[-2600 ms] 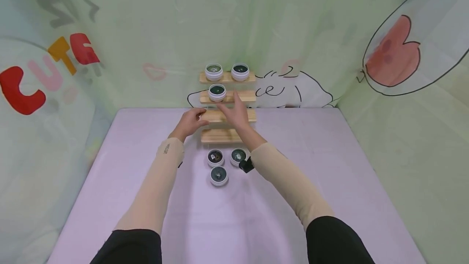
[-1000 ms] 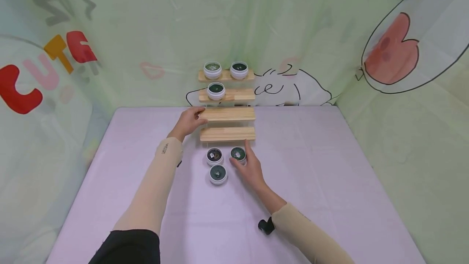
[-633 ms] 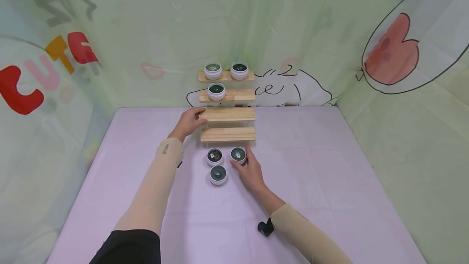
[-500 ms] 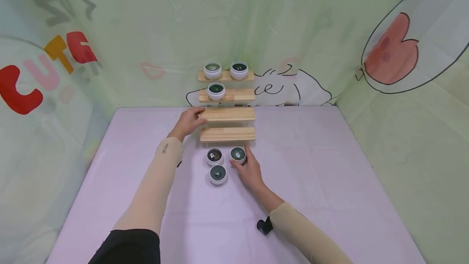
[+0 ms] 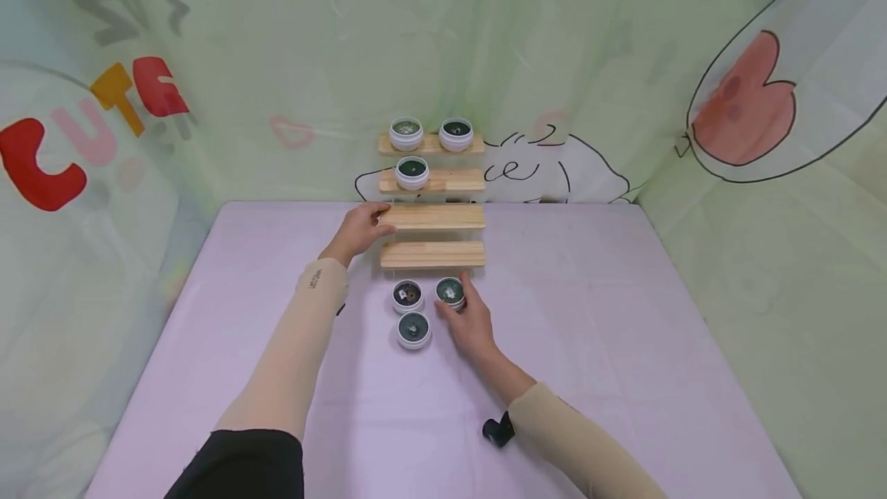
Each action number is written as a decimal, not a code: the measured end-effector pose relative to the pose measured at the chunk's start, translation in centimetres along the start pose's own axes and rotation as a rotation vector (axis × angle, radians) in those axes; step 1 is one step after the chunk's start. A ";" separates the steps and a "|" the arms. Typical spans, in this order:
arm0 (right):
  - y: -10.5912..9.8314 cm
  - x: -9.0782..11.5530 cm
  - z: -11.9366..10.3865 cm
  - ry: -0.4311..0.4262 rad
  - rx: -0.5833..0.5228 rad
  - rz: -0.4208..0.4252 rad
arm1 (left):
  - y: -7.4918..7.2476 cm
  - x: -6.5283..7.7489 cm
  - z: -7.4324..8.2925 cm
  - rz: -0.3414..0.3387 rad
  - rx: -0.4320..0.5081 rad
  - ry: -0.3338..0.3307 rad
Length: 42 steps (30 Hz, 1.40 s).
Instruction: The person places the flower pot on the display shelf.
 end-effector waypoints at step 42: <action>-6.1 -14.9 -8.8 -0.043 -0.010 0.198 | -0.3 0.0 0.1 0.020 -0.020 0.011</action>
Point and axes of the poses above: each hand's wrist, its own x-axis away from the middle knuckle, its own y-axis out of the palm, z = x × y, the point moved 8 cm from there along -x, towards the middle knuckle, and after that the axes turned 12 degrees about -y, right-handed, at the moved point
